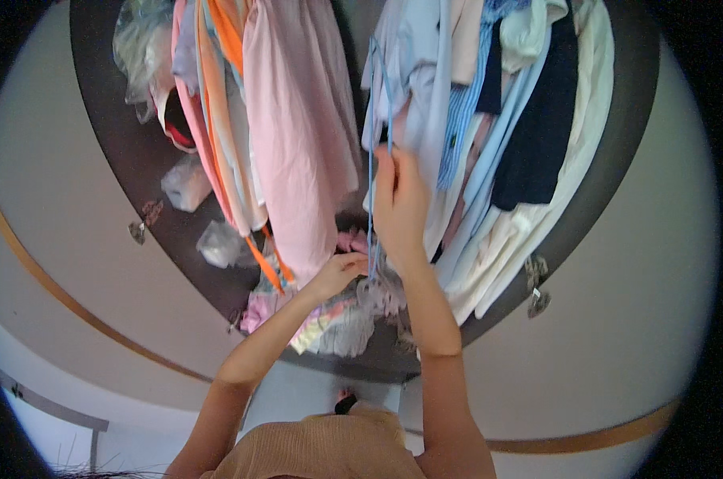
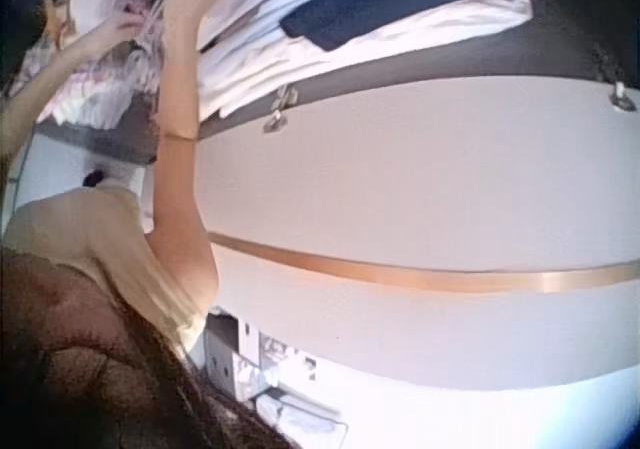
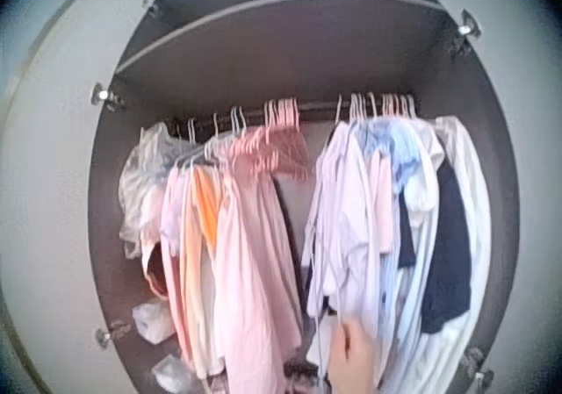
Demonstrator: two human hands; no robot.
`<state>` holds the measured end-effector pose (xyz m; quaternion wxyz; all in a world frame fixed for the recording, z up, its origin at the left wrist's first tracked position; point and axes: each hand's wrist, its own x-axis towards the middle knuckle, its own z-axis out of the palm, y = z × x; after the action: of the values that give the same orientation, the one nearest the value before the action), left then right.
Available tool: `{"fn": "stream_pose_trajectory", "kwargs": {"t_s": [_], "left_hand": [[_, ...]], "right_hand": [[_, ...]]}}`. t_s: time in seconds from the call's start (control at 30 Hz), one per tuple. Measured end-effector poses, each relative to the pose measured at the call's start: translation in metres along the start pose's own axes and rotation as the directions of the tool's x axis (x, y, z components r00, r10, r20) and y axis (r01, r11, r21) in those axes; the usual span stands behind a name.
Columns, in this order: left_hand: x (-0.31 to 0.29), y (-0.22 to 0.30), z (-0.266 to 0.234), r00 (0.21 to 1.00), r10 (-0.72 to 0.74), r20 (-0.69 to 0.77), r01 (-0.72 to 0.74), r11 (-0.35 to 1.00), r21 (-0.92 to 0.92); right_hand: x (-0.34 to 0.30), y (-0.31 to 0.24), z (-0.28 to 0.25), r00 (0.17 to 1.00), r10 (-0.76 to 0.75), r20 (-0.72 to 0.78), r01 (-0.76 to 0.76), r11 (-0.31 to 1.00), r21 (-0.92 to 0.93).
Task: The person hangs various children's clothing items on hangers and places them into a wardrobe. They handle shirts, pants, and dresses one by one, placing each on a hanger and then hanging it on the wardrobe rod.
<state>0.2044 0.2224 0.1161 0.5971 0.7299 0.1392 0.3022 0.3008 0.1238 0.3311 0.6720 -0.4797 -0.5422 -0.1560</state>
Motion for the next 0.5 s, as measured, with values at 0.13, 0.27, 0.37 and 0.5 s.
{"fn": "stream_pose_trajectory", "kwargs": {"t_s": [0.13, 0.27, 0.37, 0.5], "left_hand": [[-0.091, -0.059, 0.008, 0.986, -0.163, -0.018, 0.163, 0.987, 0.009], [-0.182, -0.096, 0.015, 0.938, -0.326, -0.117, 0.299, 0.933, -0.203], [-0.225, -0.108, 0.041, 0.843, -0.519, -0.144, 0.458, 0.831, -0.316], [-0.263, -0.139, 0.082, 0.787, -0.592, -0.175, 0.47, 0.759, -0.45]], "right_hand": [[-0.136, 0.028, -0.016, 0.947, 0.317, 0.056, -0.318, 0.897, 0.306], [-0.223, 0.044, -0.047, 0.843, 0.507, 0.179, -0.522, 0.851, 0.047], [-0.287, 0.071, -0.069, 0.608, 0.708, 0.359, -0.759, 0.651, 0.001], [-0.35, 0.127, -0.078, 0.65, 0.612, 0.45, -0.5, 0.791, -0.353]]}}
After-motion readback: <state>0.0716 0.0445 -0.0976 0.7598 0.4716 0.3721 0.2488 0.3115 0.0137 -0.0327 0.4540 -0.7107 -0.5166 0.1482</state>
